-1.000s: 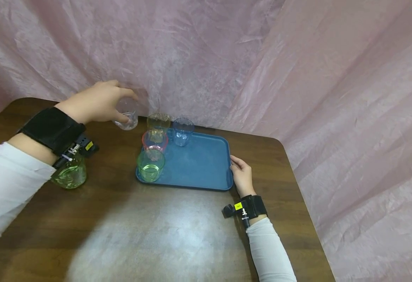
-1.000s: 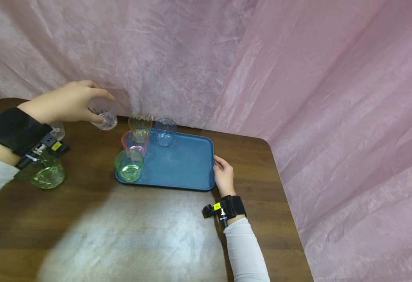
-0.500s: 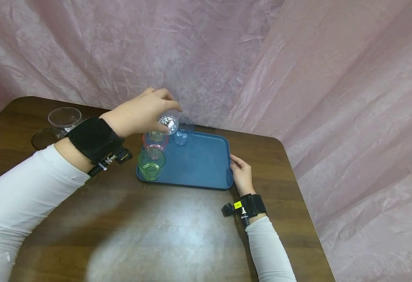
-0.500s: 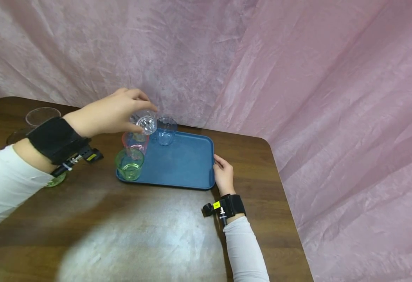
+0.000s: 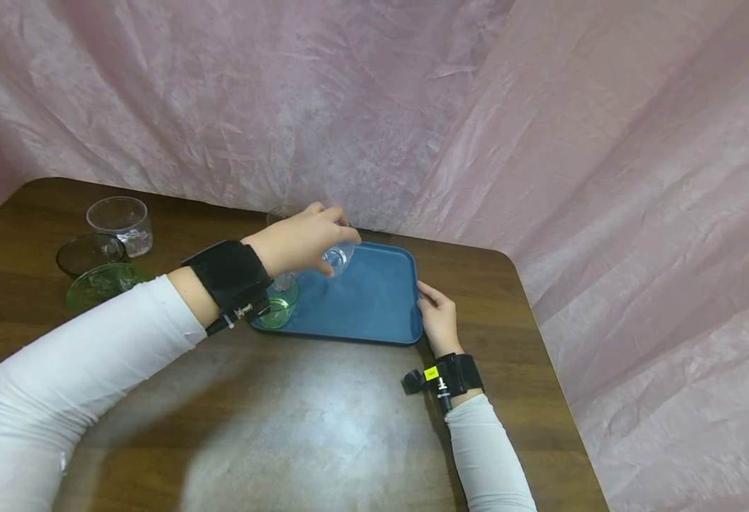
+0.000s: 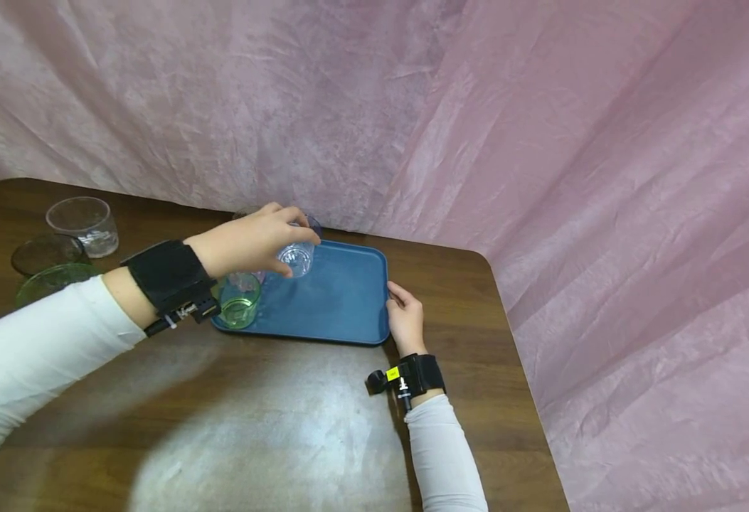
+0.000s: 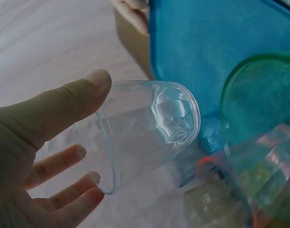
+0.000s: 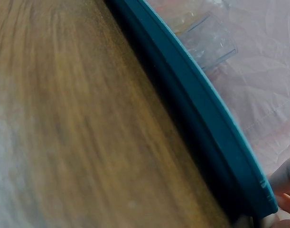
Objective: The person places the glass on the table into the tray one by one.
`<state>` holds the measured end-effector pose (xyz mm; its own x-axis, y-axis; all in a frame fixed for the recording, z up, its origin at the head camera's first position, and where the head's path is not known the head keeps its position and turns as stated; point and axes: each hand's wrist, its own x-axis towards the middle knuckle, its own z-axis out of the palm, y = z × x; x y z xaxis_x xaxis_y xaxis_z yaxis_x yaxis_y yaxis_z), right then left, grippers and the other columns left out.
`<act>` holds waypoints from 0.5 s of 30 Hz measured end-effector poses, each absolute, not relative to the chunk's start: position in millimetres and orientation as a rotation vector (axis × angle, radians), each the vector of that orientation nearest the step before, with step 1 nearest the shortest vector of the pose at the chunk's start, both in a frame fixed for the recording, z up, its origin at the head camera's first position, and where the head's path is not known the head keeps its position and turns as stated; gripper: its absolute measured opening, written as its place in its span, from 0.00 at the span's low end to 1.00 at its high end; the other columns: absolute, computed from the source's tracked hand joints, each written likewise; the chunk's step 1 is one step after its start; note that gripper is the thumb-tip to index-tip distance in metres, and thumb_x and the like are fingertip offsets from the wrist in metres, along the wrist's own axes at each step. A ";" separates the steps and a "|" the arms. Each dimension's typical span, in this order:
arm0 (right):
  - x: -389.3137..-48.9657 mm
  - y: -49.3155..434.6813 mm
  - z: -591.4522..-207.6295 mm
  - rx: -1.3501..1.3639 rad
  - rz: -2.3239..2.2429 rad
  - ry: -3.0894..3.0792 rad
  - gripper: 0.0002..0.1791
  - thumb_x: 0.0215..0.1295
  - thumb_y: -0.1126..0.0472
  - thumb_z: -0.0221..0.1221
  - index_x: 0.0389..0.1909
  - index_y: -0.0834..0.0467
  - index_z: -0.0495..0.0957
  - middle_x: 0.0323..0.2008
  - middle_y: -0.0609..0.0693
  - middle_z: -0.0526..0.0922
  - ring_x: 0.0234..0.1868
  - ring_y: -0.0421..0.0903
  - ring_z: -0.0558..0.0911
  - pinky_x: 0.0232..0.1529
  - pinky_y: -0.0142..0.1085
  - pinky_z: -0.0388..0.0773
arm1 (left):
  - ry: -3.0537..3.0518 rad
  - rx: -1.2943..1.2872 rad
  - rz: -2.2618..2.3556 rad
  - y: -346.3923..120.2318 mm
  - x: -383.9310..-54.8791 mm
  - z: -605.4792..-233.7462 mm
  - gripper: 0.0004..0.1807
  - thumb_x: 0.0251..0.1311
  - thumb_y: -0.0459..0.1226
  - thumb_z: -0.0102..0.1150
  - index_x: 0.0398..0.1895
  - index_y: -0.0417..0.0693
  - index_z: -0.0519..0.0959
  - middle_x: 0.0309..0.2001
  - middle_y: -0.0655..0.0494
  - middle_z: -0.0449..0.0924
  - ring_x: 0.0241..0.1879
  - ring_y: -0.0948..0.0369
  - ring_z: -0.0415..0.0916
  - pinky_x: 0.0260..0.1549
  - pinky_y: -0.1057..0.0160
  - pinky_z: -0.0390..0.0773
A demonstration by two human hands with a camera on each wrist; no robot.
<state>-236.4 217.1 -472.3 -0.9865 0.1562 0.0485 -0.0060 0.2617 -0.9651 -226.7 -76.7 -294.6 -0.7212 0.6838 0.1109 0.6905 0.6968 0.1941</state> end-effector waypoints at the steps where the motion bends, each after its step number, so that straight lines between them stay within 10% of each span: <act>1: -236.5 217.2 -472.5 -0.141 1.824 -2.390 0.21 0.65 0.72 0.48 0.59 0.64 0.74 0.61 0.61 0.75 0.61 0.48 0.73 0.63 0.44 0.69 | -2.882 -1.159 -0.344 -74.9 -227.6 -297.4 0.33 0.44 0.41 0.74 0.58 0.53 0.76 0.56 0.44 0.72 0.52 0.44 0.66 0.46 0.51 0.78; 15: -238.2 219.9 -472.4 -0.123 1.808 -2.410 0.21 0.66 0.71 0.49 0.60 0.64 0.73 0.61 0.60 0.74 0.61 0.47 0.72 0.64 0.44 0.68 | -3.062 -1.109 -0.305 -65.0 -243.3 -321.5 0.35 0.45 0.39 0.74 0.61 0.52 0.74 0.60 0.41 0.70 0.57 0.39 0.64 0.54 0.43 0.74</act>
<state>-238.2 219.9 -472.4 -0.9887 0.1404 0.0523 -0.0109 0.2805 -0.9598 -243.3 -65.0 -321.5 -0.7627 0.6442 -0.0579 0.6201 0.7538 0.2175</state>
